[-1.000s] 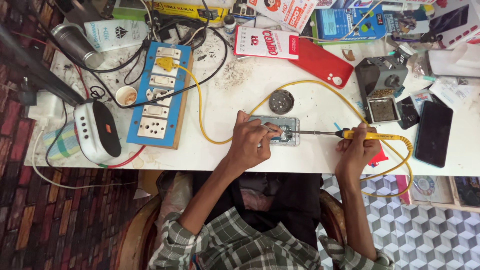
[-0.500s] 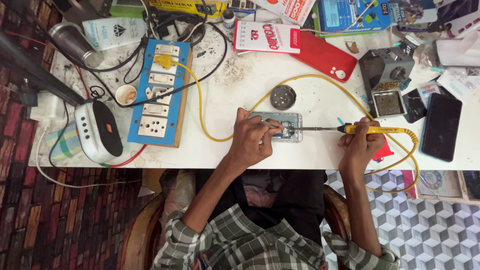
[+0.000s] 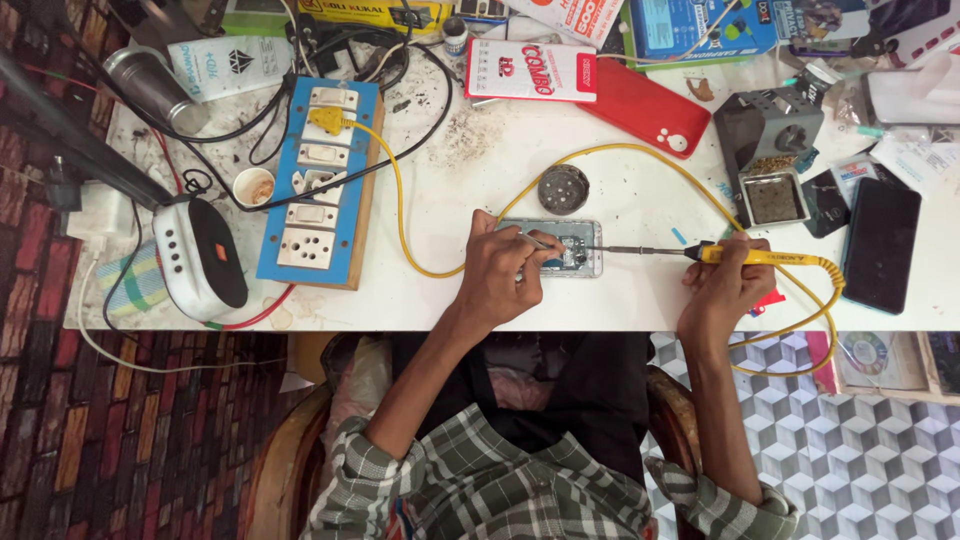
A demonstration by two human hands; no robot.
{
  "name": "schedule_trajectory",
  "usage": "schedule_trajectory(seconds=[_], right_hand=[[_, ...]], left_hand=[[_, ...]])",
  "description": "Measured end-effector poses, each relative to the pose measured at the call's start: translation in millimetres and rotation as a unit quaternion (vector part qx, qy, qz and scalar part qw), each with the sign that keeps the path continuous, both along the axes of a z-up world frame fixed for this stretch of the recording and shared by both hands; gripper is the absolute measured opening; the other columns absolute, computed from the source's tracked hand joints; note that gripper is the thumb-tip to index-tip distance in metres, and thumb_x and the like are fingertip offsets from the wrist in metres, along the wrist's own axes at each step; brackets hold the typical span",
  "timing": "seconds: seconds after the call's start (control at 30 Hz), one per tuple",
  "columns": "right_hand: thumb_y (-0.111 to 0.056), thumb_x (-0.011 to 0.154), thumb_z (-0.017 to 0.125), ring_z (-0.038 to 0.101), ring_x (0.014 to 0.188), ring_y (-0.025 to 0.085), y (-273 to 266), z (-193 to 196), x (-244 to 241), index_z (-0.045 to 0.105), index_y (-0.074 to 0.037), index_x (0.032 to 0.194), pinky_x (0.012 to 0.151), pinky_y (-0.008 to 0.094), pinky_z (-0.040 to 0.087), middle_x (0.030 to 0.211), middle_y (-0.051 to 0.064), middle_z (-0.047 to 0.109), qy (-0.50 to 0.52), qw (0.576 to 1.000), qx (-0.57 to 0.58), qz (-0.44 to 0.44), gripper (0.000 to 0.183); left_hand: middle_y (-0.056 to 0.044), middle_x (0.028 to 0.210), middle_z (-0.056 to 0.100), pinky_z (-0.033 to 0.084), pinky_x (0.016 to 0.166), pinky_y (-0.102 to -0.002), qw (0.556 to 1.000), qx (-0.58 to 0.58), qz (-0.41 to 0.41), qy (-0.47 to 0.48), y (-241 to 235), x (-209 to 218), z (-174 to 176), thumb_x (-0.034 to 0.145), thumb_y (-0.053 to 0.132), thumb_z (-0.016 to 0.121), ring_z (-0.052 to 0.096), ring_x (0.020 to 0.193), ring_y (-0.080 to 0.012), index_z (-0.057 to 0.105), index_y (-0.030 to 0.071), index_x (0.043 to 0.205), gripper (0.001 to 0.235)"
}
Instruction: The person uses a soldering iron and tweezers to work on a small circuit board placed on a cluttered workbench. They repeatedly apply heat and adjust components on the board throughout the clip.
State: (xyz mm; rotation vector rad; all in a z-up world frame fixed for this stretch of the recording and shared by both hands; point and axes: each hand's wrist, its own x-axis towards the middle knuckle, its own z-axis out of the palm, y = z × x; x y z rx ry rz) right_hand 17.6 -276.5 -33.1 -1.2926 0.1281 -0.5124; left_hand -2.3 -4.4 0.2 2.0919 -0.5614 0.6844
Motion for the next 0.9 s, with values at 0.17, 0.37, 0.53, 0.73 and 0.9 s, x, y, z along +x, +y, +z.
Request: schedule_trajectory(seconds=[0.17,0.37,0.53,0.73,0.9], right_hand=[[-0.017,0.114,0.054,0.038,0.047,0.009,1.4,1.8,0.3,0.047,-0.007,0.089,0.047,0.027,0.041,0.063,0.001,0.044,0.026,1.0,0.001,-0.003,0.027],[-0.014,0.113,0.053,0.036,0.046,0.008,2.4,1.6,0.3,0.049,-0.005,0.091,0.047,0.027,0.04,0.063,0.001,0.044,0.024,1.0,0.001,-0.005,0.023],[-0.015,0.114,0.053,0.037,0.045,0.009,3.0,0.3,0.7,0.047,-0.006,0.089,0.047,0.027,0.041,0.062,0.001,0.044,0.018,0.999,-0.035,-0.004,0.027],[-0.014,0.113,0.052,0.039,0.049,0.009,-0.2,0.5,2.1,0.047,-0.006,0.091,0.049,0.027,0.042,0.068,0.001,0.047,0.029,0.999,-0.031,-0.009,0.024],[-0.017,0.115,0.053,0.037,0.048,0.01,-0.9,-4.8,2.2,0.046,-0.005,0.092,0.049,0.028,0.042,0.066,0.002,0.043,0.023,0.999,-0.042,0.0,0.027]], left_hand=[[0.0,0.087,0.079,0.029,0.076,-0.038,1.0,-0.009,-0.008,-0.01,-0.4,-0.4,1.6,0.086,-0.005,0.065,0.049,0.058,-0.0173,0.075,0.004,0.08,0.014],[-0.001,0.086,0.079,0.029,0.076,-0.038,1.0,-0.008,-0.009,-0.013,0.6,-0.4,1.6,0.086,-0.005,0.064,0.051,0.059,-0.0181,0.075,0.004,0.08,0.015],[0.0,0.087,0.079,0.03,0.077,-0.038,1.0,-0.01,-0.007,-0.017,0.2,0.5,1.0,0.087,-0.003,0.066,0.053,0.06,-0.0175,0.075,0.004,0.08,0.014],[0.001,0.087,0.079,0.03,0.078,-0.039,1.0,-0.016,-0.008,-0.024,0.0,0.4,2.5,0.086,-0.004,0.065,0.056,0.063,-0.0173,0.075,0.005,0.079,0.015],[0.0,0.088,0.079,0.03,0.077,-0.039,1.0,-0.014,-0.005,-0.021,0.1,0.0,1.6,0.086,-0.004,0.066,0.051,0.06,-0.0186,0.075,0.005,0.078,0.014]])
